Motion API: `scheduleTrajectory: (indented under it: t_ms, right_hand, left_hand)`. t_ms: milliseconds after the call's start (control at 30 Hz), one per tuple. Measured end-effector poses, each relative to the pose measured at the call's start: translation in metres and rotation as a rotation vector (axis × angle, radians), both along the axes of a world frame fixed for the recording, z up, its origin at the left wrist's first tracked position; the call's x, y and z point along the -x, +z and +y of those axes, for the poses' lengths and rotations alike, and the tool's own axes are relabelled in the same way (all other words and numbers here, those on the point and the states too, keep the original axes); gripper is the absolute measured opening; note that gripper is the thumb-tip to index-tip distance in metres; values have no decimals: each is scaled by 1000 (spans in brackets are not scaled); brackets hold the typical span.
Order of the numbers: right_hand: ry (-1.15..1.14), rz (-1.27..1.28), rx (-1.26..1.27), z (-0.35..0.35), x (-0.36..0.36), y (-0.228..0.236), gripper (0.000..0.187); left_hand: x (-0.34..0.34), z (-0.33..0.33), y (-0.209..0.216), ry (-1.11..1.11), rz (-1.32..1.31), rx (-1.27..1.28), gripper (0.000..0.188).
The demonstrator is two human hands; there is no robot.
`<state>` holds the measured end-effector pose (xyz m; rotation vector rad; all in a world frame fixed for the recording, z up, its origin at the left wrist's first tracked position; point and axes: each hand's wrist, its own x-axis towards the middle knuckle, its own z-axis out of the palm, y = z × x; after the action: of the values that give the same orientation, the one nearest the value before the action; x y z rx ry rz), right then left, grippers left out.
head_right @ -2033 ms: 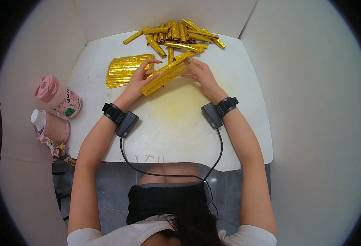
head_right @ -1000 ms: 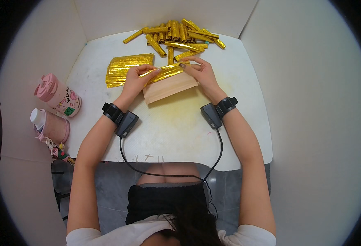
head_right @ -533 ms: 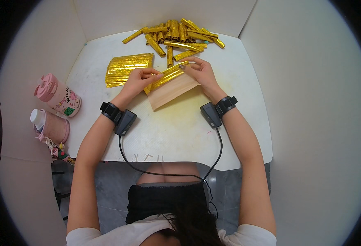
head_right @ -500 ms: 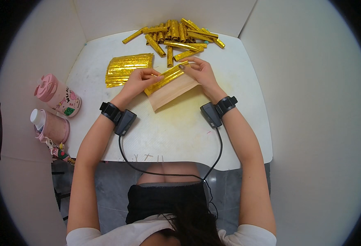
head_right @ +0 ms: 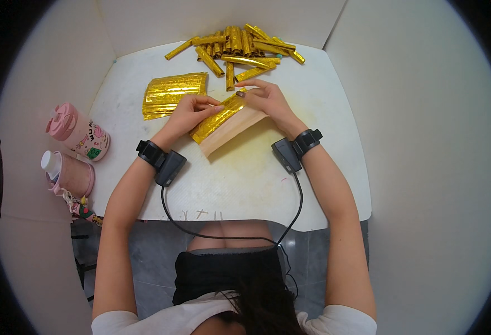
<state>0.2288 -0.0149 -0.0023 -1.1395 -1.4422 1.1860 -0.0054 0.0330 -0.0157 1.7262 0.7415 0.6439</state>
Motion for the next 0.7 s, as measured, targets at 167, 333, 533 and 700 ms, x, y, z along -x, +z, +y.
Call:
scheduleTrajectory:
  t_ms: [167,333,533,700]
  right_hand:
    - [-92,20,-77,5,-6,-12,30]
    - [-164,241,-4,10,-6,-11,29]
    - [-245,301,62,2,17,-14,32]
    - [-233,153,2,-4,27,-16,38]
  left_hand:
    - [-5,-5,-1,-68,-44,-73,20]
    - [-9,9,-18,-46,-169,-269,15]
    - [-12,-1,-15,128,-271,-17,26]
    - [-14,-13,-7,139,-307,4,40]
